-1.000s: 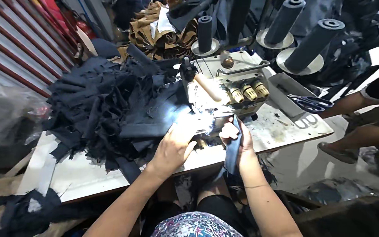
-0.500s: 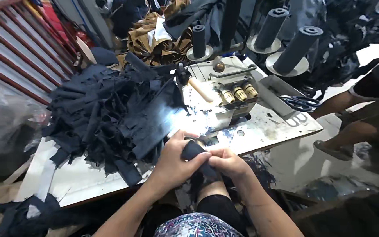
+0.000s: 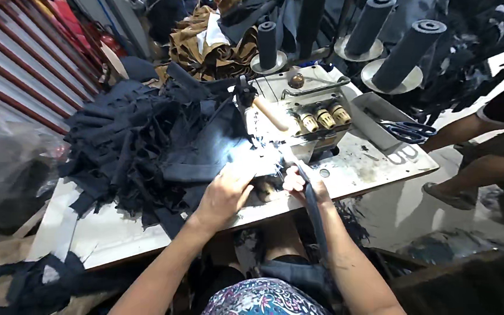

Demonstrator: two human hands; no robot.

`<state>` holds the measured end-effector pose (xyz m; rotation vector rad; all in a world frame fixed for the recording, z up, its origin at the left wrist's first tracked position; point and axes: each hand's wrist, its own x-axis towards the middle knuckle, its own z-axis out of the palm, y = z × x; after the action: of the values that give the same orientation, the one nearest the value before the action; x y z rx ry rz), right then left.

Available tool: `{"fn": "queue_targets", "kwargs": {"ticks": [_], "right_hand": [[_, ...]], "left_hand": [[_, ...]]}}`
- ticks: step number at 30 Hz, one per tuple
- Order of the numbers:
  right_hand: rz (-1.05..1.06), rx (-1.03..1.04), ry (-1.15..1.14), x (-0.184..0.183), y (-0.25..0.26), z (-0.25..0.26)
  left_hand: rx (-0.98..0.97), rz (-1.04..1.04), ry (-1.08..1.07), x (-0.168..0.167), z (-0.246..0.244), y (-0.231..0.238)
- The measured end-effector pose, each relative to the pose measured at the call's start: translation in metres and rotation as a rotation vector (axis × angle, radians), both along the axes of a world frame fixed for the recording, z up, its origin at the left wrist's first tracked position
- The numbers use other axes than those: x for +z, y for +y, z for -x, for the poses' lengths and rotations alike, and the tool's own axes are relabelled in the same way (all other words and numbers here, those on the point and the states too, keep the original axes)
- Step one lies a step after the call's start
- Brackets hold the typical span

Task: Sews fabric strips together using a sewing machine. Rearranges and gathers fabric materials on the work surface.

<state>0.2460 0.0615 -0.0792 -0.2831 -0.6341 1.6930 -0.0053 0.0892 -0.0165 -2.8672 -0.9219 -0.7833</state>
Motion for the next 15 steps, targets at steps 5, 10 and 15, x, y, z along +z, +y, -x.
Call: {"fn": "queue_targets", "kwargs": {"ticks": [5,10,15], "right_hand": [[0.044,-0.017,0.181,0.007,0.006,-0.010],[0.136,-0.130,0.189,0.014,0.008,0.003],[0.134,-0.154,0.124,0.018,0.006,0.006]], "left_hand": [[0.113,0.006,0.054,0.000,-0.008,-0.003],[0.167,0.048,0.039,0.005,-0.015,-0.001],[0.112,0.070,0.077,0.016,-0.016,0.022]]}}
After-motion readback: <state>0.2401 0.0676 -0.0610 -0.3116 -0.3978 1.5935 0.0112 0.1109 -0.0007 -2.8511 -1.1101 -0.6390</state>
